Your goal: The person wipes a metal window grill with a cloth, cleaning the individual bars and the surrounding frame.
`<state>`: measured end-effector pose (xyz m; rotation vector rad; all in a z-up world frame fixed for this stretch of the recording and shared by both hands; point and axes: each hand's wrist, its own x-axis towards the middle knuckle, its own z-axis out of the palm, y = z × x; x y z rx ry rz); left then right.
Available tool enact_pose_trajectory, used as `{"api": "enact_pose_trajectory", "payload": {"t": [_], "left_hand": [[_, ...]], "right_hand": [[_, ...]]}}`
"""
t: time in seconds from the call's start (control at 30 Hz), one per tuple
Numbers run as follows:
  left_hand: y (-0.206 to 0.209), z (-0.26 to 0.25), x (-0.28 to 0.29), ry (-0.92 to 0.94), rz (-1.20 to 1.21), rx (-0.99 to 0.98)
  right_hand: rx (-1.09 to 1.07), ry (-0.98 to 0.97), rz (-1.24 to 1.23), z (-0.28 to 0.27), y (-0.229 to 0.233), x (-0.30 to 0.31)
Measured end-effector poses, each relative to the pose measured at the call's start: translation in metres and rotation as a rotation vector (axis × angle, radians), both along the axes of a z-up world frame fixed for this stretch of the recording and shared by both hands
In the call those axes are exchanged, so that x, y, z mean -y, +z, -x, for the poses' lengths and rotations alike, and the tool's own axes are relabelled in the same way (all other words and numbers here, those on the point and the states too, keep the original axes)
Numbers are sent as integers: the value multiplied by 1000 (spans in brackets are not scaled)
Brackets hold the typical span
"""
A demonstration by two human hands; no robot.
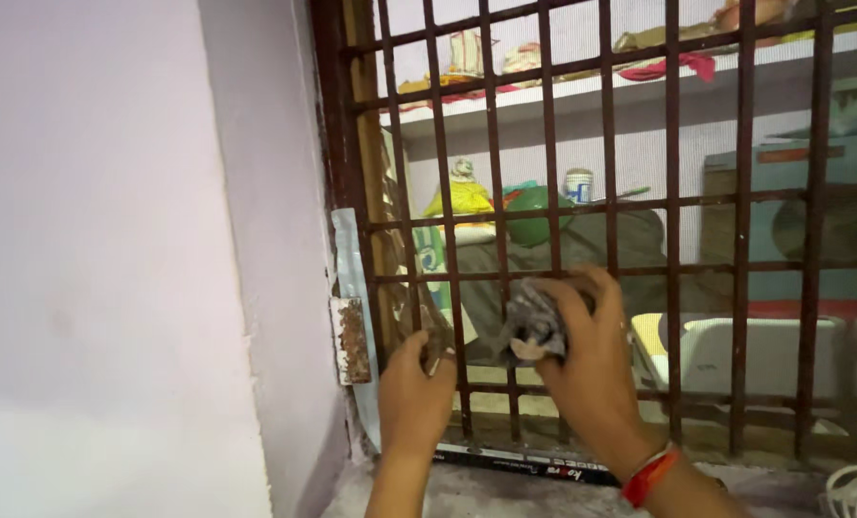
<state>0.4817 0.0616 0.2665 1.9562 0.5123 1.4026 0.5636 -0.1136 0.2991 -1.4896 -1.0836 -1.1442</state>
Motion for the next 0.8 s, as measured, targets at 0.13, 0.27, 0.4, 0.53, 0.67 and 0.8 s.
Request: {"api": "enact_pose_trajectory", "payload": {"t": [0.13, 0.27, 0.4, 0.53, 0.67, 0.8], "left_hand": [[-9, 1, -9, -26, -98, 65], [-15, -2, -16, -39, -117, 64], [-16, 3, -17, -40, -26, -77], [-18, 5, -22, -15, -63, -49], [-20, 2, -22, -13, -87, 6], [-16, 1, -11, -37, -179, 77]], "right_hand": [[106, -37, 40, 4, 30, -11], [372, -226, 198, -7, 22, -28], [478, -242, 216, -14, -3, -40], [420, -197, 343, -23, -14, -39], [371, -193, 554, -26, -23, -36], [517, -276, 205, -30, 14, -40]]}}
